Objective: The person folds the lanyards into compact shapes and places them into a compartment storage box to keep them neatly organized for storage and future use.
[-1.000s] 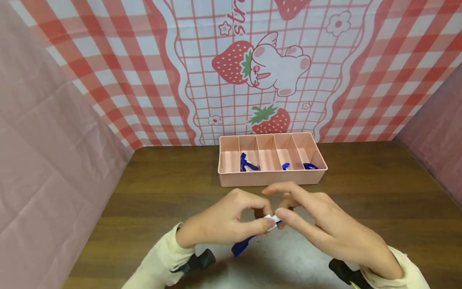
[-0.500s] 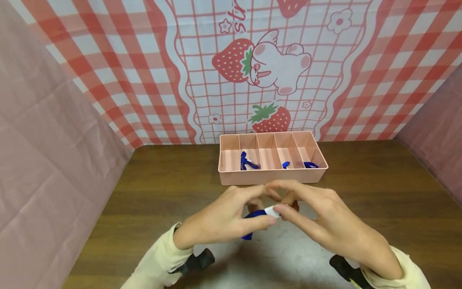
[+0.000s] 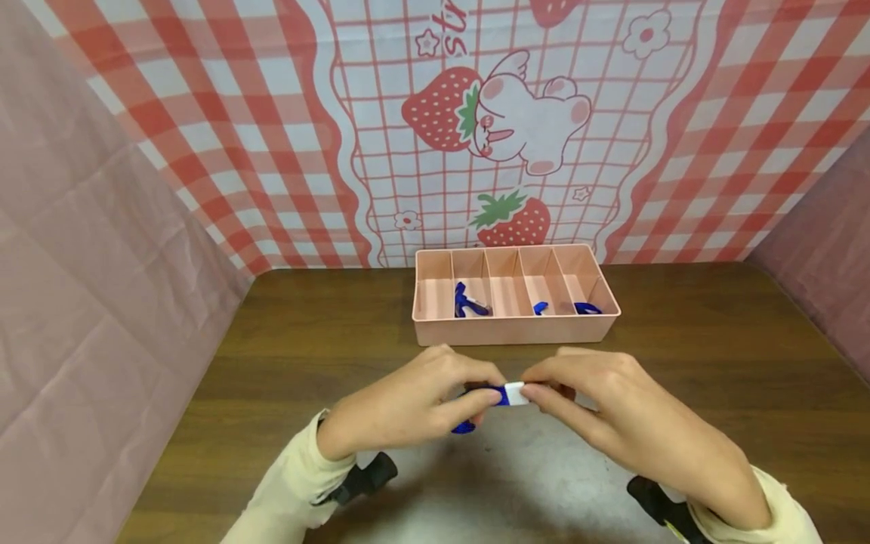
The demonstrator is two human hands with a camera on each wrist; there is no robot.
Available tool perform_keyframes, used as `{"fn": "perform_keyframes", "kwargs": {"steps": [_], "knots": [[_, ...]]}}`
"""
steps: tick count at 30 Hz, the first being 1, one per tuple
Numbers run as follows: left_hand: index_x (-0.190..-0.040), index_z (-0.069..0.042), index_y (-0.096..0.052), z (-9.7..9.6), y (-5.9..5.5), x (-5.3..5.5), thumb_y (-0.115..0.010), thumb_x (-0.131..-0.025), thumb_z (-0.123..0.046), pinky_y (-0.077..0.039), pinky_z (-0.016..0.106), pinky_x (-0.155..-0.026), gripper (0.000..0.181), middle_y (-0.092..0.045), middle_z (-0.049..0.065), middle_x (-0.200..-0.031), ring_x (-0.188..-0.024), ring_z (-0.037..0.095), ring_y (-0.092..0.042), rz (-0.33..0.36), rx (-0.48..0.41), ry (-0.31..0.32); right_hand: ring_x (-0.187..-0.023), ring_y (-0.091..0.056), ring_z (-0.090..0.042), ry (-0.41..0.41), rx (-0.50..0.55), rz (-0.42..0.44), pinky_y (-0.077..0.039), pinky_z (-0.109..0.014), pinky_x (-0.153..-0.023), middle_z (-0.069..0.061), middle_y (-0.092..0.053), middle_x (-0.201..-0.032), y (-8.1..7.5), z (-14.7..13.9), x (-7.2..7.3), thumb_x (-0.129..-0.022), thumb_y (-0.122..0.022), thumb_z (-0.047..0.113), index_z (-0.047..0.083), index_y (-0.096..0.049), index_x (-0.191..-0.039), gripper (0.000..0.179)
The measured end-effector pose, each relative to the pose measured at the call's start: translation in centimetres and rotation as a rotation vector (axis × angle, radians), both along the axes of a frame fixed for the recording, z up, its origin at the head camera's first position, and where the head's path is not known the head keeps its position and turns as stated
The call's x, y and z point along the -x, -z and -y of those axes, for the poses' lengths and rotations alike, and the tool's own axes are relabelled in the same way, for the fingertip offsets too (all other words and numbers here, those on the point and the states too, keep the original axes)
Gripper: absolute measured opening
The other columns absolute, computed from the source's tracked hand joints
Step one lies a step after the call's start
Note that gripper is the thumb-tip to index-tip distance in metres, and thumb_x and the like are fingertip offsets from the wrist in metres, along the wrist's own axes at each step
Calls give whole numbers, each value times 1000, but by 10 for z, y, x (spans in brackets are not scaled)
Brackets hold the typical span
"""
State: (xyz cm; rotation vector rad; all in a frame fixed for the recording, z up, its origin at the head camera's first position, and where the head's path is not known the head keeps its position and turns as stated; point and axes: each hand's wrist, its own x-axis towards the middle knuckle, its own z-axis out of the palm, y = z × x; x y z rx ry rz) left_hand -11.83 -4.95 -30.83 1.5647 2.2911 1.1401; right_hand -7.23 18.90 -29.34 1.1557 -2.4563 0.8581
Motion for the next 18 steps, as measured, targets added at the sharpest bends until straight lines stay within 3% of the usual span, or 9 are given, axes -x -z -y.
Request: {"fn": "perform_keyframes", "kwargs": {"steps": [4,10,18], "knots": [[-100,-11,-67,-1,0,0,-51,-105,-13,-45,15,-60,17,-59,-12,-69,-59,-6,-50,10,16,-1,-71,-53,6,4,-7,35,-43,-9,-62,21,-63,-88,-2,-2,1,-93,-69,6,24,-71,-104,21],[-100,-13,-70,-5,3,0,-53,-103,-14,-41,18,-71,17,-58,-15,-69,-61,-3,-49,-104,18,-51,-67,-51,6,-18,-18,110,-42,-10,-58,22,-58,-82,-2,-5,2,-95,-67,7,25,-70,-107,21],[-102,-13,-72,1,0,2,-55,-103,-17,-43,16,-63,17,-64,-13,-82,-66,-4,-48,-91,42,-20,-70,-51,5,-84,-20,117,-42,-9,-60,21,-60,-84,0,-9,2,-93,-69,4,25,-72,-103,23]]}}
